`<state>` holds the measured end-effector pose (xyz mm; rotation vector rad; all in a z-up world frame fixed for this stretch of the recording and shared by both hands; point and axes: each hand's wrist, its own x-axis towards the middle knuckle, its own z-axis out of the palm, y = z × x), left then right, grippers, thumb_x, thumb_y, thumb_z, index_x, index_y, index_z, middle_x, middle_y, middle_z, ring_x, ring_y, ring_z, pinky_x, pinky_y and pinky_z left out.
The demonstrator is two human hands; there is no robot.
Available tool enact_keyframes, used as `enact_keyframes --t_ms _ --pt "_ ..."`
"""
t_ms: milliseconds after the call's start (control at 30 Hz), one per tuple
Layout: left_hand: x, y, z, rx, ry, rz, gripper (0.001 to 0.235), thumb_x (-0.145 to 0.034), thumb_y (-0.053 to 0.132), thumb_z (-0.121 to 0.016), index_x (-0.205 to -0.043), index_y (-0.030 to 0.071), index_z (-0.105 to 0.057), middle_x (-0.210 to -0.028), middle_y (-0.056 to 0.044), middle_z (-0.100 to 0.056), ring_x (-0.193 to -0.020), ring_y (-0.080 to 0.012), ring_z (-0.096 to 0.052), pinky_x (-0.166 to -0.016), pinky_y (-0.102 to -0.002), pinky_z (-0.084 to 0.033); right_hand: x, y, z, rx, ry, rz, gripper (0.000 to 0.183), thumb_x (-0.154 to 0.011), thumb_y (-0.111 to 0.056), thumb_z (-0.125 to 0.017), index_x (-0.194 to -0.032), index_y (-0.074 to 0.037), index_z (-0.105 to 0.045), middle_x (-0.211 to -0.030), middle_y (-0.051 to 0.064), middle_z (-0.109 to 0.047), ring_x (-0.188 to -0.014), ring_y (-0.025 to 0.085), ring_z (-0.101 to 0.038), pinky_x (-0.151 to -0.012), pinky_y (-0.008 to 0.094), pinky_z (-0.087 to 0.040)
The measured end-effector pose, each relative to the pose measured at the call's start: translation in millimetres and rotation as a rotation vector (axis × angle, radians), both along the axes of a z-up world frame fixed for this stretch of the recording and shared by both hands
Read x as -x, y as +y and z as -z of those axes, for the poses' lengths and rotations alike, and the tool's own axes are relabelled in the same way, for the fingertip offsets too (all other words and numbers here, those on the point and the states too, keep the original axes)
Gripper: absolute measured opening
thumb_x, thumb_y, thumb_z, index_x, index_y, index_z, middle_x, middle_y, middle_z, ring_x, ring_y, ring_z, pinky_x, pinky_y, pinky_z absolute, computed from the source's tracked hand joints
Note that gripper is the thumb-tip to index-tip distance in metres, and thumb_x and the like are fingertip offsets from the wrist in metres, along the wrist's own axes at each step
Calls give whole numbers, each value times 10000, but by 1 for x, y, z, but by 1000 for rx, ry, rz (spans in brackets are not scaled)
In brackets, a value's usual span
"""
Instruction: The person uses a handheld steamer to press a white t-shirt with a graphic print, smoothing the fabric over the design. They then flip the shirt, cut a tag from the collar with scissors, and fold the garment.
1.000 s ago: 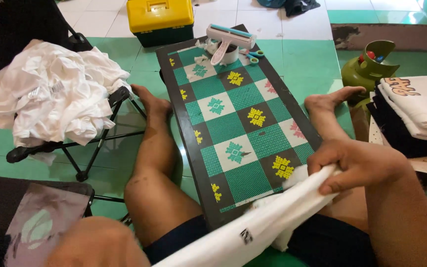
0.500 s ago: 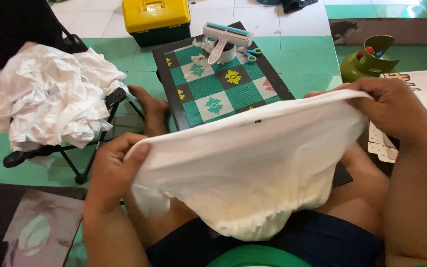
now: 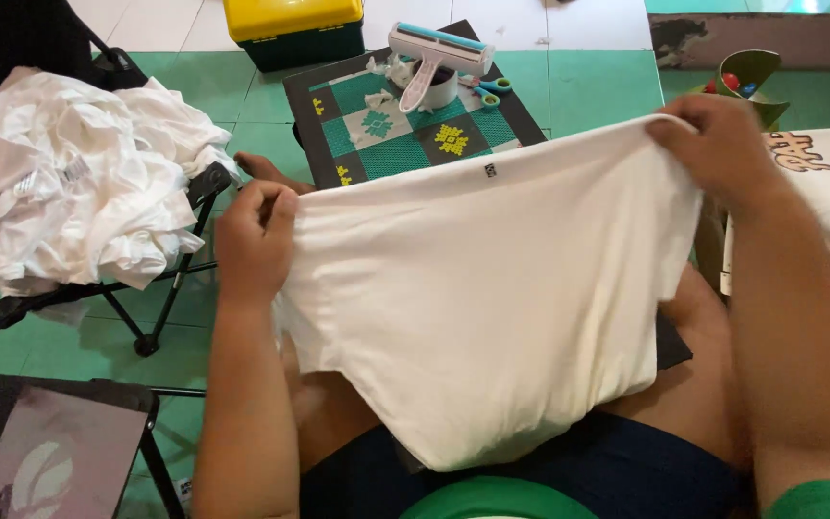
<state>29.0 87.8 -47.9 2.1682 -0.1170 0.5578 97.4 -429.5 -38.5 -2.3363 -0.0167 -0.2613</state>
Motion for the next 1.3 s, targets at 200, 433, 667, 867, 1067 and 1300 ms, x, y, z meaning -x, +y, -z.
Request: enact_keyframes --t_ms 200,433,667,867,1067,1300 --pt "-33 -3 46 -10 321 54 218 -979 387 -733 -1019 175 -764 -909 -84 -733 -907 -308 -701 -849 -412 -547 -77 10 89 114 -7 -96 200 -1022 -226 -641 -1161 -135 -753 -1051 180 -729 -1059 434 -669 -875 521 -499" --pt "-54 9 98 14 169 -63 240 -1025 363 -648 -1073 154 -757 -896 -127 -738 -856 -328 -707 -785 -456 -558 -87 35 111 14 -96 -33 169 -1057 -163 -601 -1175 -152 -722 -1069 105 -718 -1036 364 -673 -890 479 -504" --pt "-67 10 129 -94 41 -72 192 -1070 306 -610 -1107 148 -713 -995 -131 -744 -948 -380 -701 -814 -488 -565 -101 29 132 160 -6 -188 181 -1027 -97 -640 -1192 -70 -709 -1130 188 -695 -1084 472 -645 -918 558 -503" --pt "-65 6 140 -79 75 -54 142 -1100 202 -538 -1110 100 -636 -1013 -109 -683 -985 -321 -668 -875 -424 -552 -115 24 160 317 44 -148 147 -1046 -233 -604 -1156 -154 -659 -1169 119 -642 -1146 418 -622 -953 567 -485" --pt "-116 20 144 -152 -179 144 61 -1193 -12 -436 -1189 -45 -488 -1657 -192 296 -1567 -346 305 -1391 -535 71 -128 37 139 394 -200 -134 112 -1118 -108 -528 -1136 0 -553 -1118 195 -541 -901 430 -548 -795 565 -406" --pt "-128 -1 112 -373 183 32 100 -1047 130 -554 -958 88 -573 -981 -80 -623 -827 -285 -611 -574 -454 -433 -165 24 149 296 163 -226 195 -997 -176 -569 -1103 -93 -710 -1004 89 -715 -936 306 -620 -787 436 -448"
